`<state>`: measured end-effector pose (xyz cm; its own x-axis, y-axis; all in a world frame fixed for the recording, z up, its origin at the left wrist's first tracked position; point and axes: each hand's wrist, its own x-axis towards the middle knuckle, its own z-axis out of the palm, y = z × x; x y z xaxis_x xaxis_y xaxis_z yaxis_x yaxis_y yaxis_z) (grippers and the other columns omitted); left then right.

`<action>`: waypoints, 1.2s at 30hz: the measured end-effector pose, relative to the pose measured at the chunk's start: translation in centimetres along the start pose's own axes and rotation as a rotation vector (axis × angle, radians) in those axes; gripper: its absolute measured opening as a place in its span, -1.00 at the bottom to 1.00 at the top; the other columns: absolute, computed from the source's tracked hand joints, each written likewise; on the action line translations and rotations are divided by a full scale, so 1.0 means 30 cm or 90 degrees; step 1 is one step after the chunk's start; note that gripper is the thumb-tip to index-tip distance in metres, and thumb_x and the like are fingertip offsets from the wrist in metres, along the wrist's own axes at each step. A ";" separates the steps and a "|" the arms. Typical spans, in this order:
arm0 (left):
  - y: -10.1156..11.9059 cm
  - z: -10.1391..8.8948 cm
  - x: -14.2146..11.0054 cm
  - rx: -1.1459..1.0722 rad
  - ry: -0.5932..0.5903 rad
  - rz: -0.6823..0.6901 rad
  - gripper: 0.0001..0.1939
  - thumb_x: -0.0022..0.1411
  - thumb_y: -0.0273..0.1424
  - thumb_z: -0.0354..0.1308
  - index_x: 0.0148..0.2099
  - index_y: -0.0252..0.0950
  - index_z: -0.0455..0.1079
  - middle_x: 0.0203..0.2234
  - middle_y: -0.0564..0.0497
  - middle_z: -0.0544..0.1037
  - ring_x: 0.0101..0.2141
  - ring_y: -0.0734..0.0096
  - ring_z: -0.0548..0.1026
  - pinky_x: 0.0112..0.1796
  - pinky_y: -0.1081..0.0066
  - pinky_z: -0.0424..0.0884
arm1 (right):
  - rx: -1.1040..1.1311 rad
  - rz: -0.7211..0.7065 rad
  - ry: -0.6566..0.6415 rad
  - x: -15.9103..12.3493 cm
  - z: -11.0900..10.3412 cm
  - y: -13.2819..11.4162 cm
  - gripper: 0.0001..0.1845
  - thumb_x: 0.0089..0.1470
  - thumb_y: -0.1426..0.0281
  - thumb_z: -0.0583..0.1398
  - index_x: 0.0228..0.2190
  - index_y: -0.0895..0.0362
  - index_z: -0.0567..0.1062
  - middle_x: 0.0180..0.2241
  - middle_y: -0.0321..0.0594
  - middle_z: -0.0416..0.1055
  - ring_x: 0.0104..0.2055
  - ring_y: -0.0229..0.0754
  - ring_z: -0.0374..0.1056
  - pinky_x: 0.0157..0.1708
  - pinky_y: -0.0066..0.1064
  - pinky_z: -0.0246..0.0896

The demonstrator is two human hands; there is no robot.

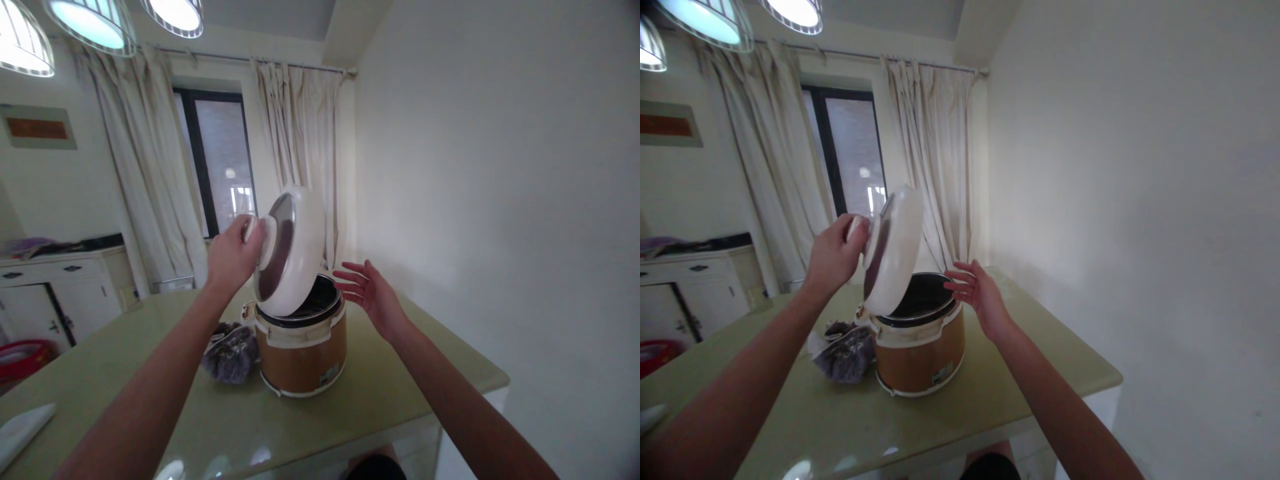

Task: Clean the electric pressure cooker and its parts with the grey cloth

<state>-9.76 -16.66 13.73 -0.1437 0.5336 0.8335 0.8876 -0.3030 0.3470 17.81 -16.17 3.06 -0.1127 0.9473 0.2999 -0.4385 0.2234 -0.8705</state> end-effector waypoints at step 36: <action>-0.085 0.251 -0.005 0.086 -0.369 -0.004 -0.38 0.45 0.03 -0.15 -0.14 -0.23 0.65 -0.16 -0.21 0.72 -0.07 0.04 0.64 -0.01 0.21 0.45 | -0.430 -0.154 0.003 0.122 -0.179 0.271 -0.25 0.20 -0.14 0.24 0.27 -0.03 0.44 0.39 -0.15 0.28 0.46 0.03 0.11 0.50 -0.02 -0.22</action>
<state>-8.70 -10.01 9.49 0.0801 0.8907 0.4475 0.9407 -0.2160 0.2615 18.62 -9.66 -5.01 -0.0777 0.8537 0.5150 0.1972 0.5195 -0.8314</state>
